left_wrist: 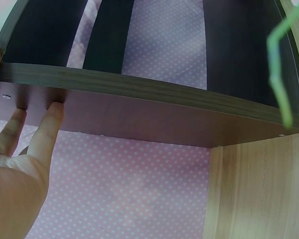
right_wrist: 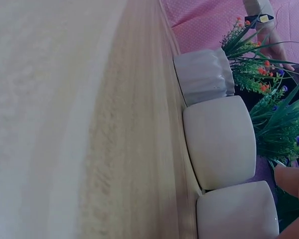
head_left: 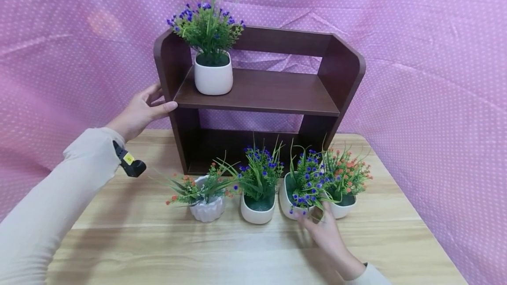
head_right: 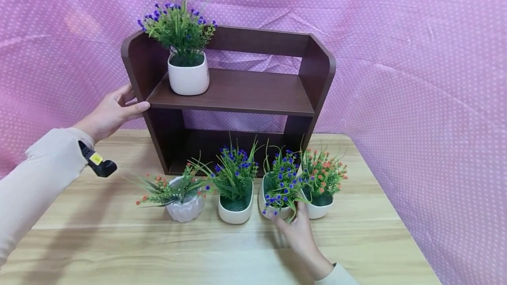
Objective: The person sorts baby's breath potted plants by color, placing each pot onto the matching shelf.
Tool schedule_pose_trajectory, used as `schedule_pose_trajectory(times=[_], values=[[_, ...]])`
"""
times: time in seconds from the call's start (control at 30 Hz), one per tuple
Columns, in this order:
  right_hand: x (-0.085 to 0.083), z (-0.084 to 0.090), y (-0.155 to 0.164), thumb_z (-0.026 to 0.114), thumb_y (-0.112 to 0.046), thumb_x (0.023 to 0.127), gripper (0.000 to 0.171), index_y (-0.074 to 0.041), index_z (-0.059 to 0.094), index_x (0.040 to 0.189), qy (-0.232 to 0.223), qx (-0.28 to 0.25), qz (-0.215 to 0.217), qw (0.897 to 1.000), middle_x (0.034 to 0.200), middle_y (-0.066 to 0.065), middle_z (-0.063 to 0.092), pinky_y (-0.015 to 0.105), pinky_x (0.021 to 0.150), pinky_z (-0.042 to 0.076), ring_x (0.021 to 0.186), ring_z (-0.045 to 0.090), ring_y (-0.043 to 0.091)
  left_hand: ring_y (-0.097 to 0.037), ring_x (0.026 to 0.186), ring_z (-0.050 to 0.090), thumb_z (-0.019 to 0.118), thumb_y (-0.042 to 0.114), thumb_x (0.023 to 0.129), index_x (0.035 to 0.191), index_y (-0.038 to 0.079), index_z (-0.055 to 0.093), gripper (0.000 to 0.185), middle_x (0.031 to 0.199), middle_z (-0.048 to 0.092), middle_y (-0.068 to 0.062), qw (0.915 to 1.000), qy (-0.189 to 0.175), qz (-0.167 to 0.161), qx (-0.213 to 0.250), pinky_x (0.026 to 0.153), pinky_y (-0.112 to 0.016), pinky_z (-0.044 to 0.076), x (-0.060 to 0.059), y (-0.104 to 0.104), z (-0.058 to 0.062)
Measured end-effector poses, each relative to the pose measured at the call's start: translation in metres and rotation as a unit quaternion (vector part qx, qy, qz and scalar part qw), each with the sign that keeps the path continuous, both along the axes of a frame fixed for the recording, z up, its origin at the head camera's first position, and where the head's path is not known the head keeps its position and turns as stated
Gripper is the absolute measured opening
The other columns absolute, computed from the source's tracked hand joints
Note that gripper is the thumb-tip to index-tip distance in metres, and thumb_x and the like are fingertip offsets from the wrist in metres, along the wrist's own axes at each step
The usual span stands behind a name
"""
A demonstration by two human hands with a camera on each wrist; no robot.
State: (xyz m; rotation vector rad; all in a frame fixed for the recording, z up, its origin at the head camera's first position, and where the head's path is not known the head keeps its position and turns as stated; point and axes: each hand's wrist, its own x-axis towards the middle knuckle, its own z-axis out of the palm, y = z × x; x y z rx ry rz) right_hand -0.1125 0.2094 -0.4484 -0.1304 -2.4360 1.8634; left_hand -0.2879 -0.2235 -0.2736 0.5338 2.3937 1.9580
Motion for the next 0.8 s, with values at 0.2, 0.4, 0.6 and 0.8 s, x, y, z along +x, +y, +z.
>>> schedule_pose_trajectory(times=[0.2, 0.4, 0.6, 0.8], values=[[-0.007, 0.002, -0.003, 0.075, -0.005, 0.08, 0.088, -0.005, 0.018, 0.147, 0.003, -0.019, -0.005, 1.0, 0.129, 0.017, 0.051, 0.024, 0.094, 0.047, 0.107, 0.056, 0.016, -0.029, 0.141, 0.029, 0.064, 0.014, 0.093, 0.152, 0.024, 0.027, 0.071, 0.157, 0.026, -0.008, 1.0, -0.001, 0.004, -0.006, 0.087, -0.012, 0.05, 0.002, 0.0, 0.0], [-0.013, 0.001, -0.014, 0.077, -0.008, 0.078, 0.068, 0.003, 0.041, 0.135, 0.005, 0.016, -0.027, 0.999, 0.114, 0.012, 0.055, 0.025, 0.094, 0.04, 0.098, 0.05, 0.011, -0.029, 0.141, 0.03, 0.064, 0.014, 0.093, 0.152, 0.025, 0.028, 0.07, 0.157, 0.026, -0.007, 1.0, 0.0, 0.001, -0.01, 0.088, -0.013, 0.05, 0.001, 0.0, 0.001], [-0.018, -0.007, -0.019, 0.076, -0.006, 0.079, 0.066, 0.001, 0.043, 0.135, 0.021, -0.024, -0.04, 0.999, 0.138, 0.014, 0.046, 0.02, 0.106, 0.033, 0.127, 0.04, 0.025, -0.029, 0.14, 0.031, 0.064, 0.015, 0.093, 0.152, 0.027, 0.027, 0.07, 0.157, 0.027, -0.005, 0.9998, 0.001, 0.005, -0.017, 0.087, -0.013, 0.05, 0.001, 0.0, 0.001], [-0.02, -0.01, -0.014, 0.077, -0.005, 0.078, 0.076, -0.001, 0.033, 0.14, 0.021, -0.019, -0.051, 0.998, 0.14, 0.015, 0.044, 0.016, 0.101, 0.038, 0.125, 0.048, 0.027, -0.029, 0.14, 0.031, 0.064, 0.014, 0.093, 0.152, 0.025, 0.028, 0.07, 0.157, 0.027, -0.006, 1.0, 0.003, 0.003, -0.009, 0.087, -0.012, 0.05, 0.002, 0.001, 0.001]])
